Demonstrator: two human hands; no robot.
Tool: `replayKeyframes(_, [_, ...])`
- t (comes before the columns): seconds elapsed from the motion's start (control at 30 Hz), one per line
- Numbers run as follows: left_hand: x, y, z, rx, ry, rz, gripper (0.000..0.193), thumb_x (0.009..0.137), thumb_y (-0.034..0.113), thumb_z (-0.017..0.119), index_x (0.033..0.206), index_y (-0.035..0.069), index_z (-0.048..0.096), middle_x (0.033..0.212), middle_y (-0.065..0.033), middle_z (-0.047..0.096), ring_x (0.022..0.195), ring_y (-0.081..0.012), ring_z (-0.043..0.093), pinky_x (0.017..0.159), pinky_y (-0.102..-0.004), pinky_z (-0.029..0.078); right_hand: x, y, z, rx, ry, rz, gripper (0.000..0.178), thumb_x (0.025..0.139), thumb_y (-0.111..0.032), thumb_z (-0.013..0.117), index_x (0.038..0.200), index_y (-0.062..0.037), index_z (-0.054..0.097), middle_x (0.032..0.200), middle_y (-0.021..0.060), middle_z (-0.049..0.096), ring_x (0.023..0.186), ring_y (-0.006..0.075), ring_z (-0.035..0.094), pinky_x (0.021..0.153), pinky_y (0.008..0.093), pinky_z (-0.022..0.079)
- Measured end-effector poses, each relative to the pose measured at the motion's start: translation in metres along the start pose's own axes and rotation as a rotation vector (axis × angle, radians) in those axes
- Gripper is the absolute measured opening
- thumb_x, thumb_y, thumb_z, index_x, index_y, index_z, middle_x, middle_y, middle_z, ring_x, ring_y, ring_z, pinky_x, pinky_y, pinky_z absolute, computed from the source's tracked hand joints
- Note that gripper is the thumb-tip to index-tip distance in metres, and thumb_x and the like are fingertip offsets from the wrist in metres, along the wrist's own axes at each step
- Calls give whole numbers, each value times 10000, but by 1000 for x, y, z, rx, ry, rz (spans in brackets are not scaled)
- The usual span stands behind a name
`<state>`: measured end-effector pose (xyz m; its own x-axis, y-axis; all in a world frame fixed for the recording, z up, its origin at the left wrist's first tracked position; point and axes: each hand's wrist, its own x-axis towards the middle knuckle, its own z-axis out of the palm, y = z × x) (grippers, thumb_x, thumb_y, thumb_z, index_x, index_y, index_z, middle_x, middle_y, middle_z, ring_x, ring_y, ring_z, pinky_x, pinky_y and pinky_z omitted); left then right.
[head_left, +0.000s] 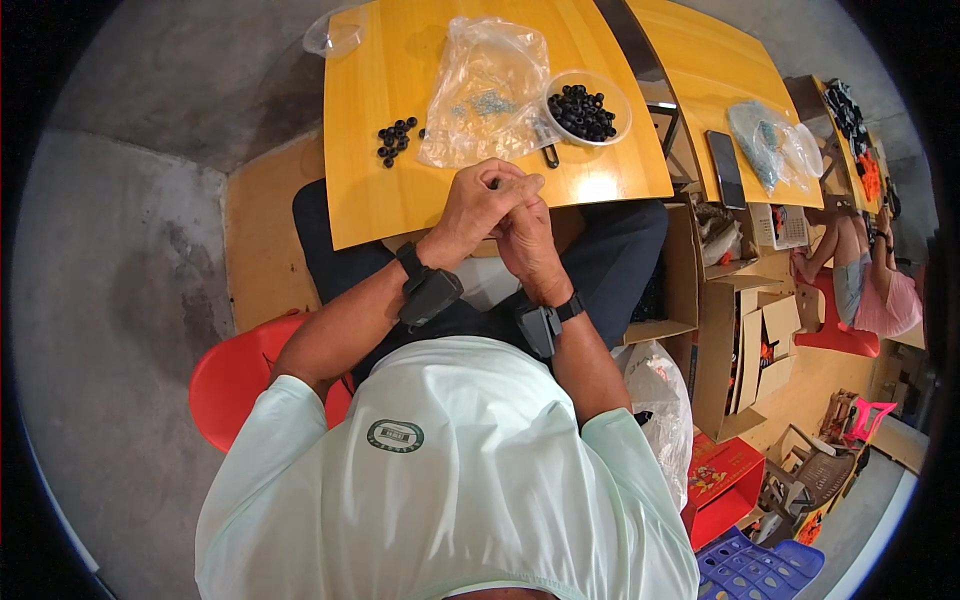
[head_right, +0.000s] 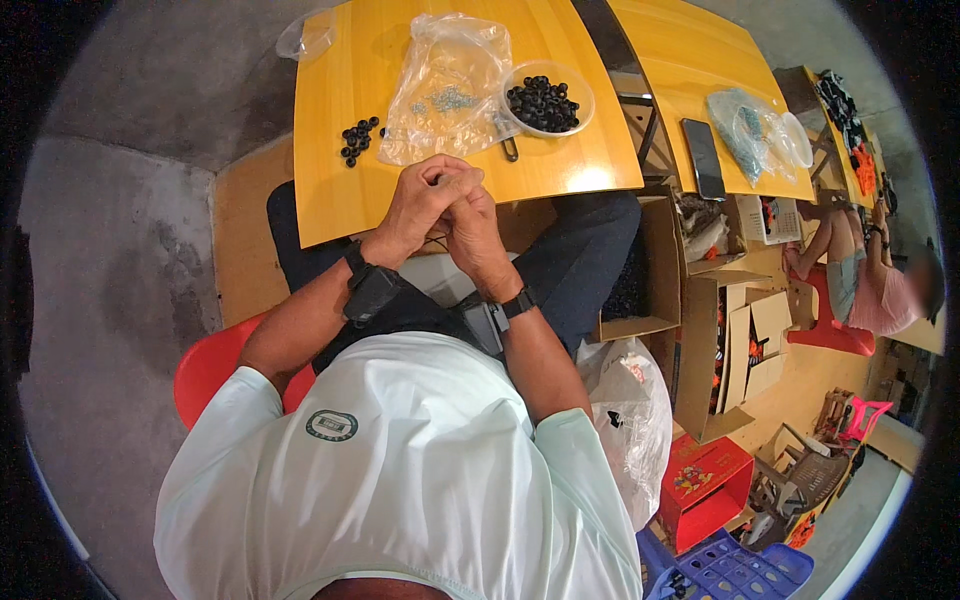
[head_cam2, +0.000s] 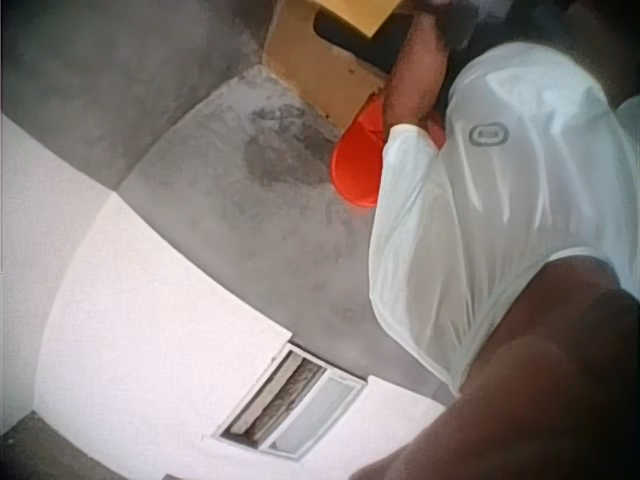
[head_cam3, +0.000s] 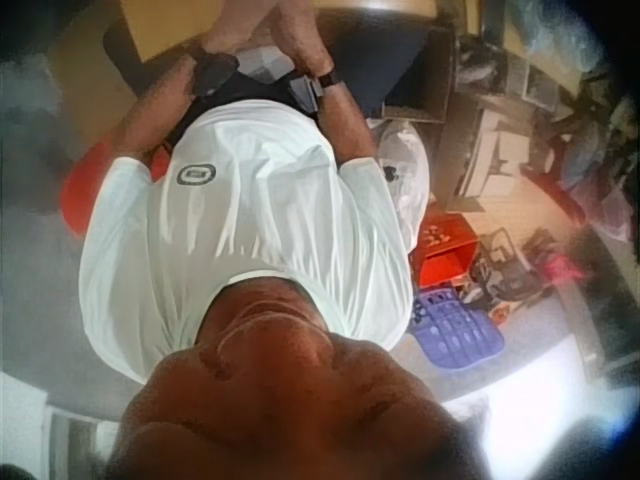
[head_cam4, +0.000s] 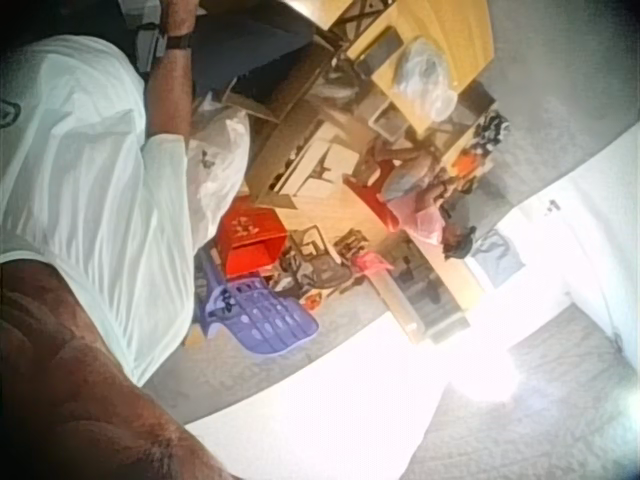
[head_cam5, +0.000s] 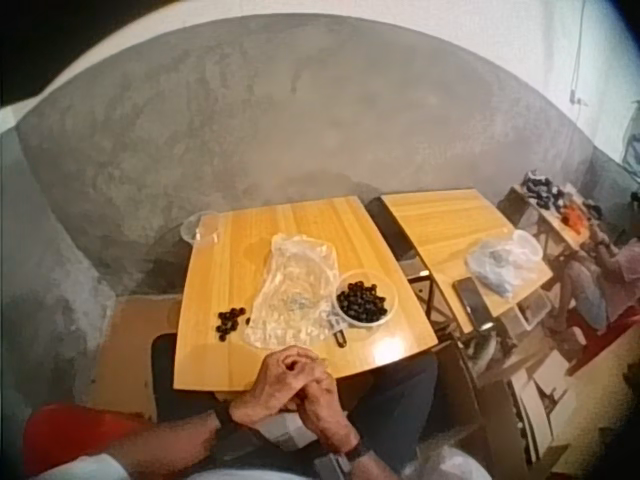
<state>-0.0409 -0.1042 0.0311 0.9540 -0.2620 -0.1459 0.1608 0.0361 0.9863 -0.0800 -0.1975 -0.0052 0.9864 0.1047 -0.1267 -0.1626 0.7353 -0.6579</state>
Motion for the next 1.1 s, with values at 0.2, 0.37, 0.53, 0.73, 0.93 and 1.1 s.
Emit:
replayKeyframes(0.2, [-2,3,2,-162,-31,10,276,821,206,727,920,-41,657,752,-14,647,656,-56,562,576,-210,461,1,0,1,-176,6,-116,160,988,-197,580,1086,-89,646,835,-57,596,674,22,519,573,176,393])
replayKeyframes(0.37, [-7,9,2,-145,-14,101,219,814,155,687,900,-44,652,737,-5,651,666,-55,567,598,-208,467,-2,-8,7,-242,-49,-179,188,986,-174,585,1043,-11,658,1092,-4,577,871,49,547,686,171,456])
replayKeyframes(0.53, [-8,13,2,-89,4,222,188,800,117,655,871,-57,641,704,-20,653,673,-61,582,605,-217,475,-4,-16,14,-192,-96,-179,170,956,-146,614,1051,-14,666,1048,-13,589,852,41,539,661,171,446])
replayKeyframes(0.73, [-5,8,1,-57,28,176,204,800,128,665,878,-59,647,673,-29,648,657,-64,578,609,-221,477,1,-4,4,-158,-52,-87,208,981,-228,598,1103,-64,638,918,-36,606,707,20,512,587,174,395])
replayKeyframes(0.93, [-8,19,-12,30,-98,222,241,814,157,697,936,-48,658,832,-58,675,708,-97,594,649,-245,501,1,-11,4,123,-70,-2,291,1018,-316,523,1121,-56,604,871,-14,597,704,60,507,597,202,369])
replayKeyframes(1.1, [-10,30,-34,519,-183,486,246,825,100,674,1046,-8,667,1030,-75,672,868,-163,644,731,-288,523,0,-1,-19,216,-153,23,273,1012,-309,557,1125,-65,599,954,-16,594,754,46,508,573,195,352])
